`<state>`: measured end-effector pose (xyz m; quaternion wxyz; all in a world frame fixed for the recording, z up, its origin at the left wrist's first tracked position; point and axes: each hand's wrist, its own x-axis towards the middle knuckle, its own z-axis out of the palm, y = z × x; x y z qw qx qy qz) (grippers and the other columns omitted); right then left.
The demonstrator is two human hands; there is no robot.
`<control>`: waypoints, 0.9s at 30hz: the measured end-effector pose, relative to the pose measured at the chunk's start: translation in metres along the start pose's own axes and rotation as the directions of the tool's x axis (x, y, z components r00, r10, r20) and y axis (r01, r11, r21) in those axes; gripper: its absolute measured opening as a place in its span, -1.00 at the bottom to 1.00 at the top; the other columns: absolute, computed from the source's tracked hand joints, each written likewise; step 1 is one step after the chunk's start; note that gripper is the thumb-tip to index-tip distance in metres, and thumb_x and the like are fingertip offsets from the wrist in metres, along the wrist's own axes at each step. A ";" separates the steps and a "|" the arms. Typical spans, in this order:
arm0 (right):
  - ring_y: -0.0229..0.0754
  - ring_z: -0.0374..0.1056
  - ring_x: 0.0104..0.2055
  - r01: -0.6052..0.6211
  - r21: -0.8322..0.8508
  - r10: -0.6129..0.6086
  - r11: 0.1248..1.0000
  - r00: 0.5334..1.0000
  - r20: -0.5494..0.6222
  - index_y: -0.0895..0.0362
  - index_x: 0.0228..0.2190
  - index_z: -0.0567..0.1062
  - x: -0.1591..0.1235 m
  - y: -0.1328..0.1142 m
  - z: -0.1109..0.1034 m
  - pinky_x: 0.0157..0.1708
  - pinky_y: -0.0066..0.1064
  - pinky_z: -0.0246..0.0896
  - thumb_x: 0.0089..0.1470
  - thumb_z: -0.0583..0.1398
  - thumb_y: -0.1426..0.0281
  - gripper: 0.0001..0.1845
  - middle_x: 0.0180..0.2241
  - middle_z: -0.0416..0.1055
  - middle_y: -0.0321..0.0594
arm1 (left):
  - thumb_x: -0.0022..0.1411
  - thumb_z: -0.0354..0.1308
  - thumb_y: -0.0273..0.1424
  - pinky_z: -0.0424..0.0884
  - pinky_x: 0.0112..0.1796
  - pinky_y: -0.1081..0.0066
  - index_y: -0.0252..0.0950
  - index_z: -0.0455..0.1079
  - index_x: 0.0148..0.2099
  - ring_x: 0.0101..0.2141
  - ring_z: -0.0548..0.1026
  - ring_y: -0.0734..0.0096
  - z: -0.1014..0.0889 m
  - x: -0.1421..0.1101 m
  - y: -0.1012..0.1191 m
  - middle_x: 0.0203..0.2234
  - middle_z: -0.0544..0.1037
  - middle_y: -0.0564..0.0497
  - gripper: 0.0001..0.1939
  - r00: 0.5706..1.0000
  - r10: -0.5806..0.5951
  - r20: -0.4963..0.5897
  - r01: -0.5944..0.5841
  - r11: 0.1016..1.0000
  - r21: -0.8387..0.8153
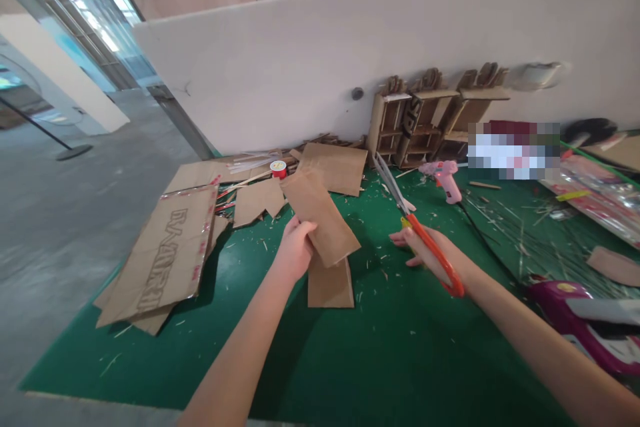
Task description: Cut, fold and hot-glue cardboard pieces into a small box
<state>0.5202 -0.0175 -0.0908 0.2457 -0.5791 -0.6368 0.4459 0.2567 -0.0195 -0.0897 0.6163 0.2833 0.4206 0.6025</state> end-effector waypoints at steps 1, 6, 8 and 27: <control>0.00 0.43 -0.10 -0.022 -0.077 0.019 0.997 0.999 -0.040 0.14 -0.17 0.45 0.002 -0.001 -0.001 -0.36 -0.35 0.41 0.17 -0.07 -0.12 -0.36 -0.10 0.47 0.02 | -0.05 0.22 -0.46 0.43 -0.08 0.10 -0.29 0.34 -0.03 -0.10 0.54 0.04 -0.002 0.001 0.001 -0.14 0.58 -0.15 -0.54 1.000 0.022 0.010 -0.023 0.997 0.067; 0.15 0.44 -0.23 -0.182 -0.619 -0.006 0.764 0.957 -0.289 0.14 -0.24 0.46 0.010 0.004 -0.009 -0.34 -0.19 0.29 0.08 0.04 -0.10 -0.43 -0.26 0.51 0.04 | 0.02 0.20 -0.49 0.40 -0.04 0.13 -0.20 0.13 0.22 -0.08 0.52 0.12 -0.009 -0.001 0.012 -0.08 0.56 -0.09 -0.30 0.986 0.088 0.145 -0.126 0.953 0.277; 0.22 0.41 -0.12 -0.189 -0.698 -0.057 0.691 0.948 -0.313 0.14 -0.15 0.45 0.015 0.013 -0.011 -0.29 -0.15 0.28 0.06 0.08 -0.07 -0.43 -0.17 0.49 0.06 | 0.05 0.16 -0.49 0.38 -0.01 0.15 -0.22 0.17 0.21 -0.04 0.50 0.13 -0.011 -0.004 0.015 -0.06 0.54 -0.09 -0.36 0.980 0.096 0.176 -0.151 0.932 0.330; 0.01 0.31 0.12 0.243 0.316 -0.269 0.917 0.962 0.041 0.01 0.24 0.07 -0.013 -0.051 0.058 0.03 -0.13 0.31 0.12 0.16 0.19 -0.29 0.21 0.22 -0.06 | 0.29 0.01 -0.39 0.36 0.08 0.18 -0.14 0.19 0.27 0.10 0.39 0.20 0.016 -0.058 0.005 0.17 0.36 -0.10 -0.49 0.883 -0.157 0.442 -0.246 0.649 0.720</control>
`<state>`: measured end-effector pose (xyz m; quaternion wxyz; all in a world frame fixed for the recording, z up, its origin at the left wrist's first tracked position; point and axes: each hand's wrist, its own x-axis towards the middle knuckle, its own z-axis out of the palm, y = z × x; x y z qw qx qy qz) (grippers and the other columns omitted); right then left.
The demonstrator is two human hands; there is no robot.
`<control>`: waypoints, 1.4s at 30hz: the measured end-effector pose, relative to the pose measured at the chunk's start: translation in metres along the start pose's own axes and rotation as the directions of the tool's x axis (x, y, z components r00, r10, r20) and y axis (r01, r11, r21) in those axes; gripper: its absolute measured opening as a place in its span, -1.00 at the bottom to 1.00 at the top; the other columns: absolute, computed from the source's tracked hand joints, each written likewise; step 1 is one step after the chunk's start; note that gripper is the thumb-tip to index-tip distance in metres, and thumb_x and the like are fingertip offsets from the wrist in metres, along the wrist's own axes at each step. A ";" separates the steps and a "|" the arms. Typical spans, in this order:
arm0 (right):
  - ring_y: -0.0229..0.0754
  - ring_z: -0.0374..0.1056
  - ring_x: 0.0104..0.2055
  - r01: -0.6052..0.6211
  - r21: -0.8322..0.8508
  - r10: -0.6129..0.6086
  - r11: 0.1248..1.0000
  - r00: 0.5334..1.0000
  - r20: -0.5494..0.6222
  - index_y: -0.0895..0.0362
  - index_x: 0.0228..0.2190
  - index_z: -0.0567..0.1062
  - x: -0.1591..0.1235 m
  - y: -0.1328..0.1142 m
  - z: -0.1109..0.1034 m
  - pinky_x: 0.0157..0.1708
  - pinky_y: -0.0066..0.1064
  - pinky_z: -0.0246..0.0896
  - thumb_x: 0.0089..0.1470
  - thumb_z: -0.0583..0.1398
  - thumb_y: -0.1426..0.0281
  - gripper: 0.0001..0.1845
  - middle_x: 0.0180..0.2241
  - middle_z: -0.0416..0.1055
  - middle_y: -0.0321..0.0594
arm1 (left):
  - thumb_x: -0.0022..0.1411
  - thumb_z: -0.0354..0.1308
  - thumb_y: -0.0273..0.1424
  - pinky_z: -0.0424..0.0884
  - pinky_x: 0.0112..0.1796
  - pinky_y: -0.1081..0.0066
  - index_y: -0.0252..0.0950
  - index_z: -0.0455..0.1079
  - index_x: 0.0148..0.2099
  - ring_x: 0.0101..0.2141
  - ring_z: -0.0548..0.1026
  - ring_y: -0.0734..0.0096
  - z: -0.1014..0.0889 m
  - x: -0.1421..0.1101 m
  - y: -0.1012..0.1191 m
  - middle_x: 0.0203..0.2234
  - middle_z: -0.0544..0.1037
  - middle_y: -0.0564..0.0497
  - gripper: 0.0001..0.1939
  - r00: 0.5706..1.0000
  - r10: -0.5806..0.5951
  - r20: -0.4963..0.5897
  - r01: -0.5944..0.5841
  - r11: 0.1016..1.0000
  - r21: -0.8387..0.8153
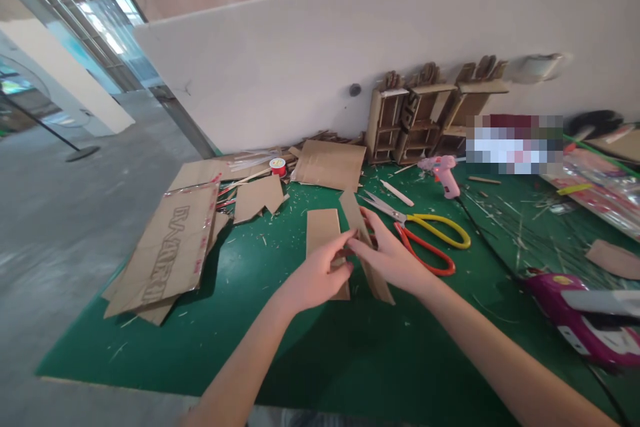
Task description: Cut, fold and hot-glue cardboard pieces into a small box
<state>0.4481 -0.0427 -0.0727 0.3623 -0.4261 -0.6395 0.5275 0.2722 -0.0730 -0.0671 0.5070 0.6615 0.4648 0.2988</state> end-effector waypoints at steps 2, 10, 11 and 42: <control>0.00 0.39 0.02 -0.088 0.165 0.099 0.982 0.993 -0.058 0.03 0.18 0.14 0.004 0.004 -0.002 -0.04 -0.13 0.36 0.07 0.17 0.27 -0.35 0.14 0.31 -0.07 | 0.32 -0.06 -0.41 0.29 0.12 0.11 -0.19 0.25 0.24 0.13 0.35 0.15 -0.005 -0.003 -0.006 0.14 0.39 -0.13 -0.55 0.990 0.005 -0.142 0.045 0.937 0.346; 0.00 0.35 0.05 -0.194 0.150 0.210 0.969 0.973 -0.094 0.06 0.04 0.34 0.013 0.014 -0.010 0.00 -0.12 0.30 -0.06 0.05 0.45 -0.44 0.01 0.44 -0.16 | 0.34 -0.07 -0.21 0.39 -0.09 0.13 -0.31 0.33 0.13 -0.04 0.40 0.05 -0.008 -0.001 -0.027 -0.10 0.51 -0.17 -0.57 0.957 -0.032 -0.289 0.241 0.644 0.726; 0.00 0.33 0.07 -0.171 0.120 0.182 0.978 0.980 -0.086 0.06 0.04 0.35 0.017 0.016 -0.009 0.02 -0.13 0.29 -0.07 0.04 0.46 -0.43 0.01 0.44 -0.16 | 0.34 -0.07 -0.21 0.39 -0.10 0.14 -0.29 0.35 0.11 -0.05 0.41 0.06 -0.003 0.000 -0.025 -0.13 0.52 -0.15 -0.58 0.964 -0.021 -0.265 0.216 0.639 0.738; -0.03 0.42 -0.08 0.199 -0.731 0.204 0.652 0.883 0.422 0.08 -0.13 0.46 0.081 -0.025 -0.055 -0.23 -0.36 0.28 -0.06 0.08 0.48 -0.59 -0.03 0.49 -0.14 | 0.32 -0.21 0.02 0.26 -0.05 0.03 -0.45 0.20 0.27 0.04 0.32 -0.15 0.036 0.018 -0.031 0.08 0.35 -0.41 -0.27 0.957 0.117 -0.266 0.207 0.367 0.907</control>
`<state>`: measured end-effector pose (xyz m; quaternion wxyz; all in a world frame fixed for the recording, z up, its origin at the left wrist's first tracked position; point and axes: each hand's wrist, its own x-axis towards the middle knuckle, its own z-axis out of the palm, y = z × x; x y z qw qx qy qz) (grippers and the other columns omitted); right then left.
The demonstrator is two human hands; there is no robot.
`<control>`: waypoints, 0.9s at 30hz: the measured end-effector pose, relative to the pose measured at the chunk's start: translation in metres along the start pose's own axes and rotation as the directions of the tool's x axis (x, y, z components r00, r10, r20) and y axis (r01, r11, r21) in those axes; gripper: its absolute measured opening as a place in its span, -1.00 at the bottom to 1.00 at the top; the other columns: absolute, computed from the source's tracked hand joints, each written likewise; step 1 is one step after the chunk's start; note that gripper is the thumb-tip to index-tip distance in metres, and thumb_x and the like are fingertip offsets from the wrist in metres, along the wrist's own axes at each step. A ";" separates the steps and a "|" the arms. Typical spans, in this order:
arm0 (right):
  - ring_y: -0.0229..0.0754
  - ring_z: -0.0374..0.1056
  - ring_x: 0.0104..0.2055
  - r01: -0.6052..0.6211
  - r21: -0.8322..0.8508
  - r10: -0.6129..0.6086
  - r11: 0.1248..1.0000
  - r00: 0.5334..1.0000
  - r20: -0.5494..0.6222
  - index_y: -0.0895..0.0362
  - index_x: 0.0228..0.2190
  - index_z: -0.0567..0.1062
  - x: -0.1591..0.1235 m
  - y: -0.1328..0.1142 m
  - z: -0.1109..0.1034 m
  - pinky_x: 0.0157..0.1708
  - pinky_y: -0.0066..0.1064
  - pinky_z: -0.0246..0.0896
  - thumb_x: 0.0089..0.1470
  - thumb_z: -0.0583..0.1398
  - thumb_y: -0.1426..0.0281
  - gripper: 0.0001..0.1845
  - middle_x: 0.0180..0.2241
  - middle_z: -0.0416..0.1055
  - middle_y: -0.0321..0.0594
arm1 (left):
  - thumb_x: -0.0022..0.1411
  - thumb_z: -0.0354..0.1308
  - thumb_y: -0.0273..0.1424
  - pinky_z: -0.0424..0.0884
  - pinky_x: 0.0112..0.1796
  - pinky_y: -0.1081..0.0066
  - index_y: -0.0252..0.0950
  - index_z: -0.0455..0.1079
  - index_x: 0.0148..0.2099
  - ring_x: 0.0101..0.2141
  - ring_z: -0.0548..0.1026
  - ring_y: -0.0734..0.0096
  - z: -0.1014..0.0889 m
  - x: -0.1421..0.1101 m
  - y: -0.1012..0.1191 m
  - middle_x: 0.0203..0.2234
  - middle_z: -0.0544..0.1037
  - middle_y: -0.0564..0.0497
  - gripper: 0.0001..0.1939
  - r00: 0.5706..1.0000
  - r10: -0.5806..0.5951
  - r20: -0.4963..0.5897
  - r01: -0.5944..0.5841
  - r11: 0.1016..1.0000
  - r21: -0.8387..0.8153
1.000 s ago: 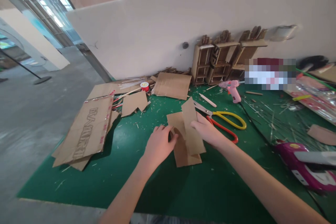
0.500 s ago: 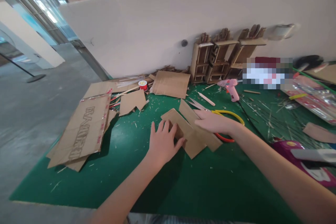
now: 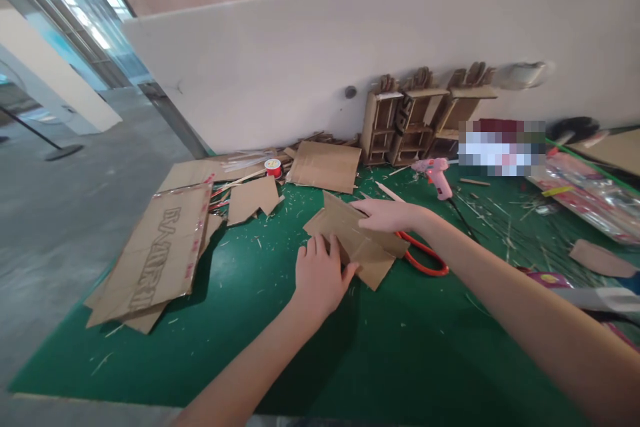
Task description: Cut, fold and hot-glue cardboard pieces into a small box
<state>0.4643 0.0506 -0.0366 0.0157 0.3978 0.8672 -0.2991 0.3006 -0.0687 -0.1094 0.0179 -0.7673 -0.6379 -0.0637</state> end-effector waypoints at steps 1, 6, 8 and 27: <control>-0.04 0.42 -0.08 0.010 -0.013 -0.010 1.000 1.000 0.005 0.09 -0.13 0.46 0.000 0.000 0.000 -0.23 -0.36 0.28 -0.06 0.08 0.49 -0.59 -0.04 0.49 -0.14 | 0.32 -0.20 0.03 0.25 -0.04 0.03 -0.49 0.19 0.27 0.05 0.31 -0.17 0.001 -0.002 0.004 0.08 0.34 -0.44 -0.25 1.000 -0.007 -0.007 0.007 1.000 0.007; -0.03 0.42 -0.09 0.011 0.008 -0.012 1.000 0.999 0.031 0.07 -0.08 0.45 0.002 -0.003 -0.004 -0.25 -0.34 0.27 -0.06 0.10 0.48 -0.56 -0.04 0.49 -0.15 | 0.26 -0.13 0.07 0.25 -0.05 0.02 -0.57 0.18 0.27 0.05 0.31 -0.23 0.003 -0.008 0.022 0.07 0.35 -0.50 -0.16 1.000 -0.015 0.001 0.015 1.000 0.024; -0.01 0.41 -0.08 0.005 -0.004 -0.005 1.000 0.999 0.040 0.07 -0.09 0.45 0.002 -0.005 -0.006 -0.23 -0.32 0.27 -0.06 0.11 0.48 -0.56 -0.02 0.48 -0.14 | 0.26 -0.12 0.08 0.26 -0.06 0.02 -0.57 0.18 0.27 0.04 0.31 -0.22 0.002 -0.009 0.025 0.05 0.37 -0.49 -0.16 1.000 -0.008 0.011 0.008 1.000 0.018; 0.00 0.39 -0.14 0.009 -0.047 -0.007 0.999 0.999 0.041 0.05 -0.20 0.38 -0.004 0.012 0.005 -0.36 -0.35 0.19 -0.01 0.06 0.40 -0.72 -0.12 0.47 -0.15 | 0.34 -0.10 -0.40 0.36 -0.07 0.13 -0.35 0.37 0.07 -0.10 0.50 0.11 -0.020 0.048 -0.044 -0.14 0.55 -0.24 -0.65 1.000 0.003 0.003 -0.001 0.919 -0.394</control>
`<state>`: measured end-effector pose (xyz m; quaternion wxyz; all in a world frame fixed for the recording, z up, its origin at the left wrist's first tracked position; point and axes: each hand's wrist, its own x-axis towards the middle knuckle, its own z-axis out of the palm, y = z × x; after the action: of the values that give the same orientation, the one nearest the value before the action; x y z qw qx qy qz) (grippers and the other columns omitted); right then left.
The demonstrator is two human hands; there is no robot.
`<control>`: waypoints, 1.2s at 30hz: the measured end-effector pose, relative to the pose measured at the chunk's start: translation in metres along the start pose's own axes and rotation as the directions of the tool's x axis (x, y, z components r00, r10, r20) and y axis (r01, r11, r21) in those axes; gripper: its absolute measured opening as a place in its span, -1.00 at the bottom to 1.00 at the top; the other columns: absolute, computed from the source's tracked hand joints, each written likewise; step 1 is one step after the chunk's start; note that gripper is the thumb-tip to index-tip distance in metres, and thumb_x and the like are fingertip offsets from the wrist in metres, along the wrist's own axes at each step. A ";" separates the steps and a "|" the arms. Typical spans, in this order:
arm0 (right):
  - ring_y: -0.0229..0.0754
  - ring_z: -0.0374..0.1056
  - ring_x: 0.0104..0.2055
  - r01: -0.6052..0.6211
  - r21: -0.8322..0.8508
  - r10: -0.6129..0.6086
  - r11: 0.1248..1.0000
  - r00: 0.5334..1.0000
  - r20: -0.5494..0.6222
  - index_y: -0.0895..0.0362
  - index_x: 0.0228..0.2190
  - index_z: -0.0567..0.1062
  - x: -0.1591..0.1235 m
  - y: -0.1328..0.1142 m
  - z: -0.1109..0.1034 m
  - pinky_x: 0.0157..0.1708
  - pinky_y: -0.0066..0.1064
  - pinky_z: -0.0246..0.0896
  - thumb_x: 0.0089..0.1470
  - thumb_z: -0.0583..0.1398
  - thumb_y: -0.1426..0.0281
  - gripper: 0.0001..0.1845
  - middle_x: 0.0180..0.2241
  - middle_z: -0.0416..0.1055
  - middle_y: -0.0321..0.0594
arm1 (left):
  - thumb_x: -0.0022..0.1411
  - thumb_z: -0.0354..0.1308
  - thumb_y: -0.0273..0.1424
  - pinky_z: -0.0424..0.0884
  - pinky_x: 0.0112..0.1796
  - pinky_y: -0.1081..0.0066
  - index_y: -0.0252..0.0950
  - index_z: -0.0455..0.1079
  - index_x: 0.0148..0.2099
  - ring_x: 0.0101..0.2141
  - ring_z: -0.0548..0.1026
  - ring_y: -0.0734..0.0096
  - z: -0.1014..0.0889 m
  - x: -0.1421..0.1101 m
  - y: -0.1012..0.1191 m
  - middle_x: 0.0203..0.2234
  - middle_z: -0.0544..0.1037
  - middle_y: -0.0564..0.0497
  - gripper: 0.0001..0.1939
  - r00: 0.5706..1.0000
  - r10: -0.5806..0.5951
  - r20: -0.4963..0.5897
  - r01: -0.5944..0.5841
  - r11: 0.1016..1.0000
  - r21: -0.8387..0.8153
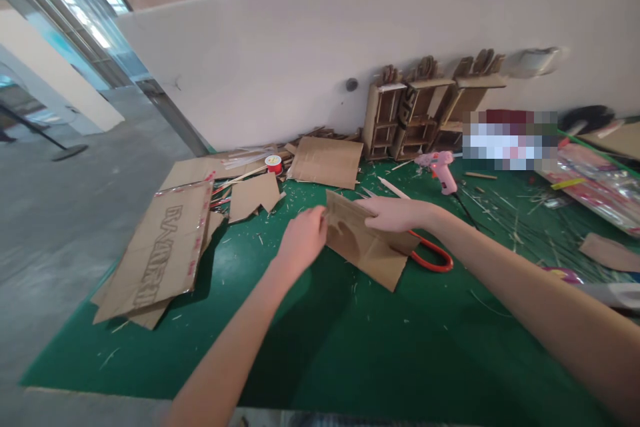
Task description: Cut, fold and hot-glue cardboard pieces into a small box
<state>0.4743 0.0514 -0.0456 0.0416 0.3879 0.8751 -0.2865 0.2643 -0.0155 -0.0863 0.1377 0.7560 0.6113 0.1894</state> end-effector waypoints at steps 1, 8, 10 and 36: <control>-0.01 0.39 -0.15 -0.010 -0.002 0.010 1.000 1.000 0.004 0.05 -0.21 0.37 0.000 -0.001 0.000 -0.36 -0.35 0.19 -0.01 0.05 0.40 -0.74 -0.14 0.46 -0.15 | 0.30 -0.06 -0.46 0.35 -0.02 0.20 -0.37 0.28 0.16 -0.04 0.48 0.17 -0.003 0.013 -0.011 -0.04 0.52 -0.23 -0.60 0.999 0.012 -0.029 -0.015 0.995 -0.102; -0.03 0.38 -0.25 -0.045 -0.031 0.045 0.998 0.999 -0.001 0.06 -0.29 0.33 -0.003 -0.007 0.002 -0.43 -0.34 0.13 0.00 0.05 0.41 -0.83 -0.23 0.45 -0.13 | 0.21 0.08 -0.50 0.40 -0.08 0.33 -0.30 0.35 0.06 -0.02 0.49 0.21 0.007 0.066 -0.042 -0.04 0.55 -0.14 -0.65 0.982 0.152 0.110 -0.126 0.970 -0.210; -0.03 0.37 -0.24 -0.039 -0.020 0.038 0.999 0.999 -0.014 0.06 -0.27 0.33 -0.002 -0.004 0.004 -0.43 -0.34 0.12 0.00 0.05 0.41 -0.81 -0.21 0.45 -0.13 | 0.21 0.08 -0.49 0.39 -0.13 0.34 -0.31 0.40 -0.08 -0.12 0.53 0.20 0.010 0.068 -0.041 -0.16 0.58 -0.13 -0.78 0.974 0.184 0.129 -0.164 0.975 -0.152; 0.19 0.22 0.19 -0.313 -0.215 0.129 0.925 0.791 -0.598 0.15 0.26 0.13 -0.089 -0.021 0.038 -0.03 -0.03 0.32 0.22 0.00 0.13 -0.34 0.22 0.22 0.02 | 0.21 0.11 -0.40 0.39 -0.20 0.28 -0.36 0.43 -0.17 -0.22 0.52 0.13 0.008 0.056 -0.080 -0.27 0.55 -0.18 -0.82 0.996 0.086 0.016 -0.087 0.995 0.055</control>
<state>0.5156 -0.0380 -0.0412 -0.1311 0.5455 0.8277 -0.0118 0.2085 0.0561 -0.1217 0.1126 0.7865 0.5822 0.1729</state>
